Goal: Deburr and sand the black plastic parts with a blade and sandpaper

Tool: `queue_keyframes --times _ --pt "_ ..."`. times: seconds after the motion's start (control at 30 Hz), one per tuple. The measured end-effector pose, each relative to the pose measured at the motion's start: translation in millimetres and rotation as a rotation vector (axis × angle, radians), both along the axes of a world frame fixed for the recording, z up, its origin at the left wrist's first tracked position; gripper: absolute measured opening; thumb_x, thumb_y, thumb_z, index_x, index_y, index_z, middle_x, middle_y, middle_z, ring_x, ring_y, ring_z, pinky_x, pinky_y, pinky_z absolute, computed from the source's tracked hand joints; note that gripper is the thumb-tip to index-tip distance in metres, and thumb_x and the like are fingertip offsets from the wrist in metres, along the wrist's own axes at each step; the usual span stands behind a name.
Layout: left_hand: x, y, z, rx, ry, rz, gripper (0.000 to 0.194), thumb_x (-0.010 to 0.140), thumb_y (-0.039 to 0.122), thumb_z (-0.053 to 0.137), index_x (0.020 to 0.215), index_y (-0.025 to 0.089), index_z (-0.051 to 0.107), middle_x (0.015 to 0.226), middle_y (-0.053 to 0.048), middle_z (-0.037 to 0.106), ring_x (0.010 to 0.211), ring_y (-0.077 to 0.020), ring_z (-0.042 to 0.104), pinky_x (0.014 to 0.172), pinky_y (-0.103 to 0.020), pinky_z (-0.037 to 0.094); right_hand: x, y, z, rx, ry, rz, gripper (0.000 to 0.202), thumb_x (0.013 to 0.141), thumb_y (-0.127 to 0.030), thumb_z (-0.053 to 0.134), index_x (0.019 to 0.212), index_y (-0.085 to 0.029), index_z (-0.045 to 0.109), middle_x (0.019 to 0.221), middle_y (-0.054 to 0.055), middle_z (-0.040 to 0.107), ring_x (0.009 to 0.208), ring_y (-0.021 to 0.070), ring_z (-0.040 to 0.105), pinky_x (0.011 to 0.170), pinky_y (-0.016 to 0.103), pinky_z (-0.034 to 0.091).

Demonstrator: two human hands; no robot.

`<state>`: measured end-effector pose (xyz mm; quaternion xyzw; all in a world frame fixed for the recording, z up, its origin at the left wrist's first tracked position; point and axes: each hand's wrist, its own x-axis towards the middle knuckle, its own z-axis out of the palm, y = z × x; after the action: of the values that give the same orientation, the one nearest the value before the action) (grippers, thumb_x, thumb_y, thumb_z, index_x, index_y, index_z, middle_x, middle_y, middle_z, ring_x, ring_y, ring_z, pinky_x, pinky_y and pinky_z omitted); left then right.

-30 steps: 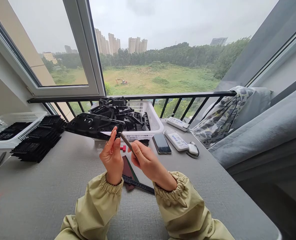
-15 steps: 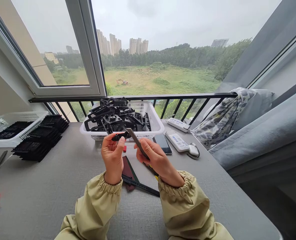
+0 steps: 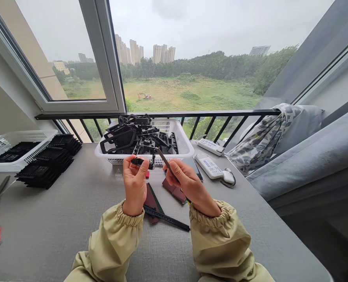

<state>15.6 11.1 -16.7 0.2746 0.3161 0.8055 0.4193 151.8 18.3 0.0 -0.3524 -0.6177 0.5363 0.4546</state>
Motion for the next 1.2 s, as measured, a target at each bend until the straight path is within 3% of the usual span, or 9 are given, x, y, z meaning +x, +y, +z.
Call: queue_keyframes --times 0.13,0.33,0.57,0.7,0.9,1.07,1.2 --pt "1.2 -2.1 1.7 -0.009 -0.007 -0.052 0.044 0.06 0.034 0.087 0.089 0.023 0.056 0.077 0.006 0.064 0.066 -0.0049 0.061 0.064 -0.016 0.049 2.0 0.7 2.0 -0.026 0.021 0.018 0.052 0.082 -0.071 0.051 0.081 -0.019 0.054 0.048 -0.006 0.046 0.043 0.0084 0.032 0.041 0.024 0.022" --pt "2.4 -0.6 -0.9 0.019 0.025 0.006 0.042 0.063 0.037 0.085 0.086 0.024 0.053 0.078 0.006 0.061 0.067 -0.0054 0.059 0.066 -0.017 0.048 3.4 1.9 2.6 -0.024 0.034 0.032 0.05 0.082 -0.069 0.052 0.08 -0.02 0.054 0.048 -0.006 0.045 0.042 0.0084 0.031 0.041 0.024 0.022" --pt "-0.3 0.0 -8.8 0.088 0.204 0.131 0.029 0.081 0.051 0.068 0.089 0.026 0.055 0.082 0.004 0.057 0.07 -0.0079 0.055 0.068 -0.02 0.048 6.4 -1.4 -2.5 0.145 -0.123 -0.118 0.037 0.086 -0.057 0.057 0.081 -0.021 0.057 0.053 -0.006 0.043 0.049 0.0106 0.036 0.048 0.025 0.03" --pt "0.0 -1.8 -12.5 0.112 0.307 0.179 0.028 0.085 0.051 0.062 0.094 0.025 0.056 0.091 0.001 0.058 0.078 -0.01 0.056 0.076 -0.023 0.049 7.5 -8.7 -1.4 0.268 -0.336 -0.201 0.028 0.089 -0.046 0.056 0.084 -0.02 0.063 0.059 -0.003 0.051 0.052 0.0117 0.04 0.052 0.026 0.032" --pt "1.4 -2.6 -11.8 0.128 0.413 0.224 0.027 0.088 0.049 0.06 0.097 0.024 0.055 0.093 -0.001 0.057 0.08 -0.0112 0.057 0.074 -0.024 0.05 8.1 -14.4 1.2 0.374 -0.577 -0.279 0.03 0.091 -0.047 0.053 0.087 -0.022 0.068 0.063 0.001 0.062 0.053 0.015 0.049 0.057 0.028 0.035" --pt "0.8 -1.7 -11.5 0.119 0.485 0.272 0.027 0.088 0.048 0.059 0.096 0.023 0.055 0.092 -0.001 0.057 0.077 -0.0109 0.056 0.072 -0.023 0.049 8.7 -15.4 2.3 0.393 -0.608 -0.383 0.029 0.091 -0.046 0.054 0.089 -0.022 0.07 0.072 0.005 0.071 0.059 0.0183 0.059 0.06 0.029 0.039" --pt "0.1 -1.7 -12.3 0.13 0.507 0.27 0.026 0.089 0.047 0.058 0.096 0.022 0.055 0.092 -0.002 0.056 0.079 -0.011 0.056 0.072 -0.023 0.048 8.3 -17.2 3.2 0.427 -0.612 -0.362 0.029 0.092 -0.045 0.054 0.089 -0.022 0.071 0.07 0.003 0.072 0.056 0.0168 0.059 0.058 0.027 0.041"
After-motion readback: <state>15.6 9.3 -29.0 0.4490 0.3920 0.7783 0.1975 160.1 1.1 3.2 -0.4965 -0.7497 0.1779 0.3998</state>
